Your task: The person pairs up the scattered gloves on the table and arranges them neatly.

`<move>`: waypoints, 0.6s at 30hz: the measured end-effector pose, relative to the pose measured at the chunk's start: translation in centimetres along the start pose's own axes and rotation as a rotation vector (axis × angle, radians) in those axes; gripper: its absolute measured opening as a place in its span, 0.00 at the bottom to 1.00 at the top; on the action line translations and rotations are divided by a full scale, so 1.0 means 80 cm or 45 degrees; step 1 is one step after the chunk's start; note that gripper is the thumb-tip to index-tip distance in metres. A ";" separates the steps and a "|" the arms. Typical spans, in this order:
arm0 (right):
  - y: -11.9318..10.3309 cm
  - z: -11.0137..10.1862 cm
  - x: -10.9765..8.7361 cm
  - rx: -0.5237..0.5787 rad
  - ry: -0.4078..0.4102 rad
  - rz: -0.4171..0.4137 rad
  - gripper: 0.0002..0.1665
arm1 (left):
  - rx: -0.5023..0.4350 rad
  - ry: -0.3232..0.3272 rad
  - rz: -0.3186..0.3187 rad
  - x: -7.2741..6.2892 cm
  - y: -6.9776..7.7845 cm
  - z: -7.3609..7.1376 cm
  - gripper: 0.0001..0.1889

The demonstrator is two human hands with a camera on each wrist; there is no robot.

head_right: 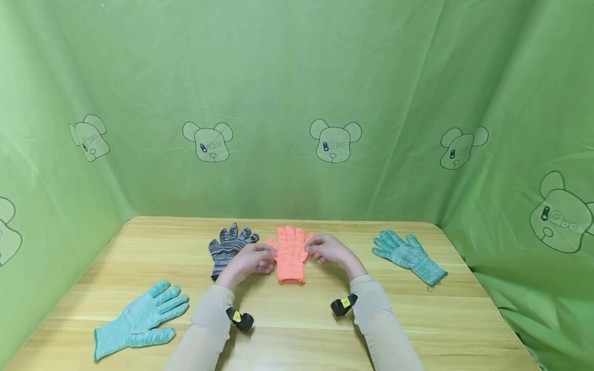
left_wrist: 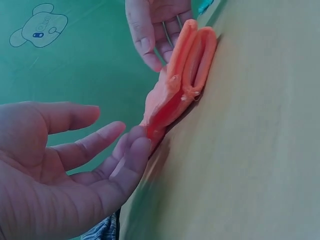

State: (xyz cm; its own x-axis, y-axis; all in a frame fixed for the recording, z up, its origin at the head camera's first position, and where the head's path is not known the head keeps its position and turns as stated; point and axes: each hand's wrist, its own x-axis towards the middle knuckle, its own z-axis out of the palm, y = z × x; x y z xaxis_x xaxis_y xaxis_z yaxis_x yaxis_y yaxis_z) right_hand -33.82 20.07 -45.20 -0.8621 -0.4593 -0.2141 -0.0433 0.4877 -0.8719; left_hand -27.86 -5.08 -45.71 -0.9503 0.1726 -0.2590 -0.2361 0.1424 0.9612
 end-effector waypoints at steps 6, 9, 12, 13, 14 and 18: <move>0.001 0.001 -0.001 -0.051 -0.049 -0.030 0.16 | 0.007 -0.075 -0.038 0.001 -0.003 0.009 0.17; 0.001 0.002 -0.002 -0.072 -0.074 -0.019 0.15 | 0.000 -0.100 -0.066 0.002 -0.004 0.011 0.16; 0.001 0.003 -0.002 -0.091 -0.080 0.008 0.15 | -0.002 -0.107 -0.077 0.001 -0.006 0.011 0.16; 0.001 0.004 -0.002 -0.109 -0.081 0.007 0.15 | -0.004 -0.107 -0.083 0.001 -0.006 0.011 0.16; 0.001 0.004 -0.002 -0.121 -0.077 0.015 0.15 | -0.004 -0.107 -0.085 0.001 -0.006 0.011 0.16; 0.002 0.005 -0.001 -0.156 -0.069 0.027 0.14 | 0.007 -0.099 -0.089 0.000 -0.008 0.010 0.16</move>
State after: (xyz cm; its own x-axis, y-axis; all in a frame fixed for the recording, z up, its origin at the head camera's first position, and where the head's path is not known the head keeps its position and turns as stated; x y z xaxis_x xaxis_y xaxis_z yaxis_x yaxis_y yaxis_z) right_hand -33.56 19.88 -45.54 -0.8351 -0.4859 -0.2581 -0.0897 0.5831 -0.8074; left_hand -27.59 -4.39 -46.39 -0.9129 0.2373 -0.3322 -0.2999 0.1624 0.9400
